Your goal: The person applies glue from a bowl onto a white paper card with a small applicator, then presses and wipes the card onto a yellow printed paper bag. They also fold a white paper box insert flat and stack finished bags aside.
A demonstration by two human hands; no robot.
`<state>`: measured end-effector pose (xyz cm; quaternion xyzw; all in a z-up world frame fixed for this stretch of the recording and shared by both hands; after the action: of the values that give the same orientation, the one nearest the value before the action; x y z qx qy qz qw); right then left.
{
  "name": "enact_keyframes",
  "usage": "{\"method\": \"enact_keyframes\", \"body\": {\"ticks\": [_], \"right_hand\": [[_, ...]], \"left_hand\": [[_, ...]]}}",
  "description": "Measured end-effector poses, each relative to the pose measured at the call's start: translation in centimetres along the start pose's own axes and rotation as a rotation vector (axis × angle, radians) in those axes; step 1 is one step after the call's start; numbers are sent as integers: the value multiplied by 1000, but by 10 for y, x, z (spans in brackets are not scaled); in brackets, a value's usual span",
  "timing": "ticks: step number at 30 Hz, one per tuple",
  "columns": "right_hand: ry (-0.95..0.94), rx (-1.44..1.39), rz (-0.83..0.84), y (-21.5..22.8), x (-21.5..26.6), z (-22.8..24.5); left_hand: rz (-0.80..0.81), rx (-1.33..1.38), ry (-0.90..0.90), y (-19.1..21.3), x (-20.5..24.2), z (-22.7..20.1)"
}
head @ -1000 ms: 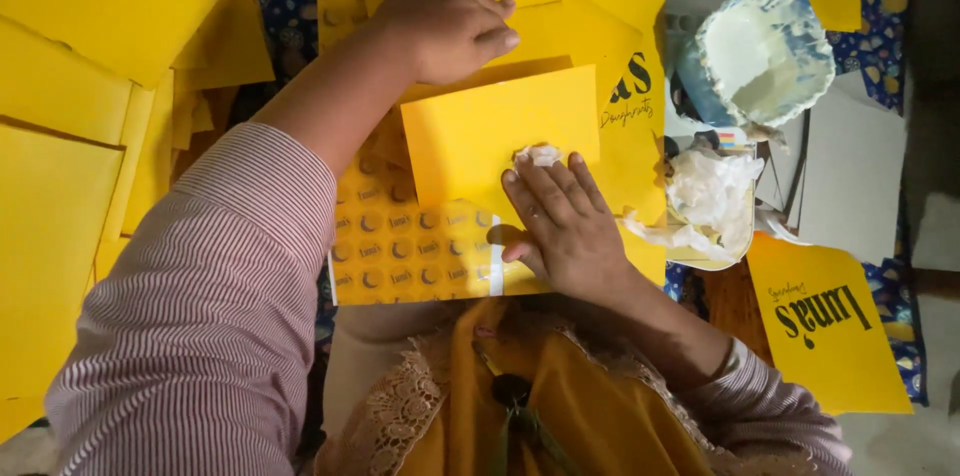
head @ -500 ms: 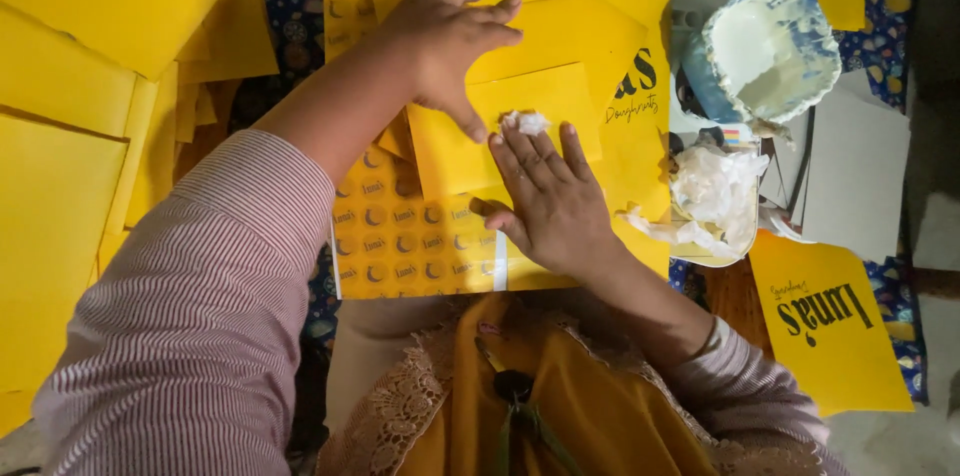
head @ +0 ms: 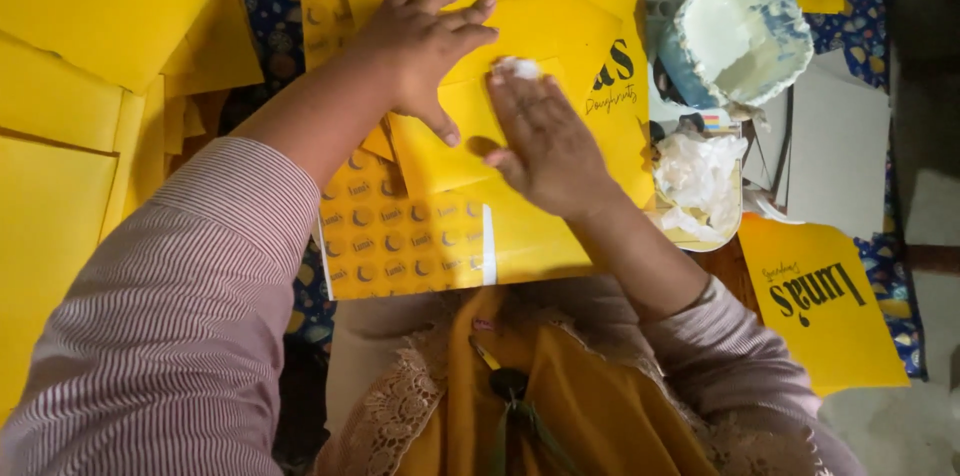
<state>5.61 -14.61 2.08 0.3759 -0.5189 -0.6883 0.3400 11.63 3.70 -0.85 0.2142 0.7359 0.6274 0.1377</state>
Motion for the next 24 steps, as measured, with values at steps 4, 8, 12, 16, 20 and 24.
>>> {"method": "enact_keyframes", "body": {"ticks": [4, 8, 12, 16, 20, 24], "right_hand": [[-53, 91, -75, 2, 5, -15], [-116, 143, -41, -5, 11, -17], [-181, 71, 74, -26, 18, -32], [-194, 111, 111, -32, 15, -32], [-172, 73, 30, -20, 17, -28], [-177, 40, 63, -22, 16, -29]], "left_hand": [[2, -33, 33, 2, 5, 3], [-55, 38, 156, 19, 22, -26], [-281, 166, 119, 6, 66, -81], [-457, -13, 242, -52, 73, -87], [-525, 66, 271, -22, 84, -106], [-330, 109, 427, -34, 80, -96]]}}
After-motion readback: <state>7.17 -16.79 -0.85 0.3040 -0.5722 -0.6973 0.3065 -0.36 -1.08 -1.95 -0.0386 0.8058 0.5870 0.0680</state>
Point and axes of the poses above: each hand's wrist, its own x-axis away from the middle knuckle, its own y-axis out of the back of the hand, z = x × y, the point moved 5 cm from there along -x, towards the middle knuckle, and after that the axes turned 5 degrees about z, right-handed, at the moved point
